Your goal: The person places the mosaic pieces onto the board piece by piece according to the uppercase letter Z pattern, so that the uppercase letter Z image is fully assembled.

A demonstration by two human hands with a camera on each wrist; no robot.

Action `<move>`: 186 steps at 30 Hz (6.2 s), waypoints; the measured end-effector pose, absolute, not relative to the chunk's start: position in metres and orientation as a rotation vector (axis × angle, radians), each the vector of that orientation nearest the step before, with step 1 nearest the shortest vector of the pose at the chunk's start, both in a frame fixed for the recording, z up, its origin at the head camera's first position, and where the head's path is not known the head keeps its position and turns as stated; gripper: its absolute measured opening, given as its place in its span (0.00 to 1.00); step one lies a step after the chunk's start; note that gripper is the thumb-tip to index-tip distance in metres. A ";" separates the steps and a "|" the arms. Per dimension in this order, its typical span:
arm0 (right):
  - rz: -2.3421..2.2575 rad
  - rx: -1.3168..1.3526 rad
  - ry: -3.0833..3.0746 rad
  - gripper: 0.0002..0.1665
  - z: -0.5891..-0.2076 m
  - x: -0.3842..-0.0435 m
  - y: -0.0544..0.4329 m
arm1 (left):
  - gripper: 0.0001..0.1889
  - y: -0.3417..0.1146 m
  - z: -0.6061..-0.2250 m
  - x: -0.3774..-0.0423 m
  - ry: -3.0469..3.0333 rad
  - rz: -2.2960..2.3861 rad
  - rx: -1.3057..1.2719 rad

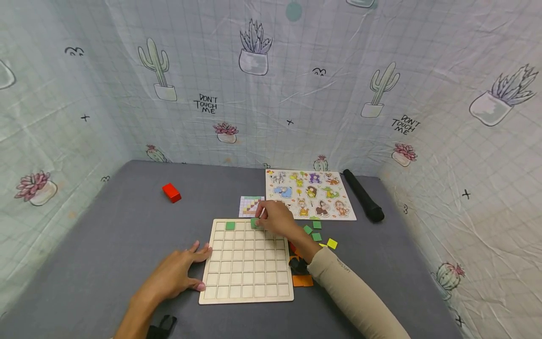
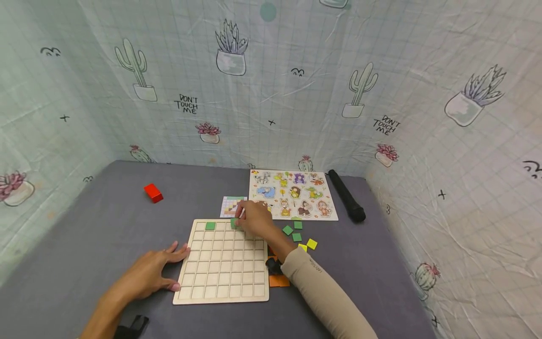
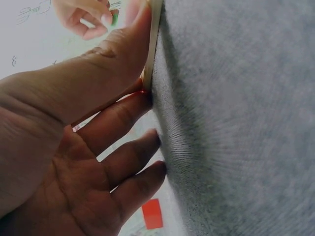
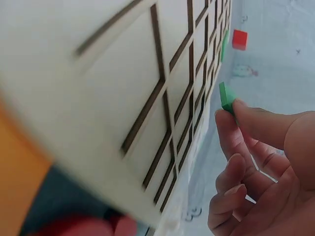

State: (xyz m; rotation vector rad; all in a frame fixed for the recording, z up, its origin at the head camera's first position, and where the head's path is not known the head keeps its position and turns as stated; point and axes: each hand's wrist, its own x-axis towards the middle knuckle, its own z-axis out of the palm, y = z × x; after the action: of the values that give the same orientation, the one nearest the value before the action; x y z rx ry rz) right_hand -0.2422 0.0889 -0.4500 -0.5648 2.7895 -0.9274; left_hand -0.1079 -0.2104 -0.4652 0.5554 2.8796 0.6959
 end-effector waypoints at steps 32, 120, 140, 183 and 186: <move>-0.732 -0.588 2.813 0.07 -0.458 -0.248 0.043 | 0.50 -0.210 -0.463 -0.108 2.890 0.683 0.563; -0.903 -0.581 2.841 0.08 -0.453 -0.244 0.093 | 0.51 -0.211 -0.465 -0.106 2.866 0.717 0.511; -0.718 -0.568 2.838 0.06 -0.459 -0.243 0.065 | 0.50 -0.211 -0.466 -0.107 2.878 0.722 0.546; -0.853 -0.262 3.046 0.13 -0.447 -0.209 0.228 | 0.50 -0.211 -0.465 -0.107 2.888 0.699 0.538; -0.819 -0.212 3.034 0.14 -0.450 -0.209 0.238 | 0.50 -0.212 -0.466 -0.107 2.890 0.709 0.547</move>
State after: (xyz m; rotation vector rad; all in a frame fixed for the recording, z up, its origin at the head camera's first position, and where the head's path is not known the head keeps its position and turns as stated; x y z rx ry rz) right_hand -0.2094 0.2376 -0.4497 -0.2118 3.0336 -0.8195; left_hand -0.1071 -0.2119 -0.4656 0.5470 2.8899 0.7085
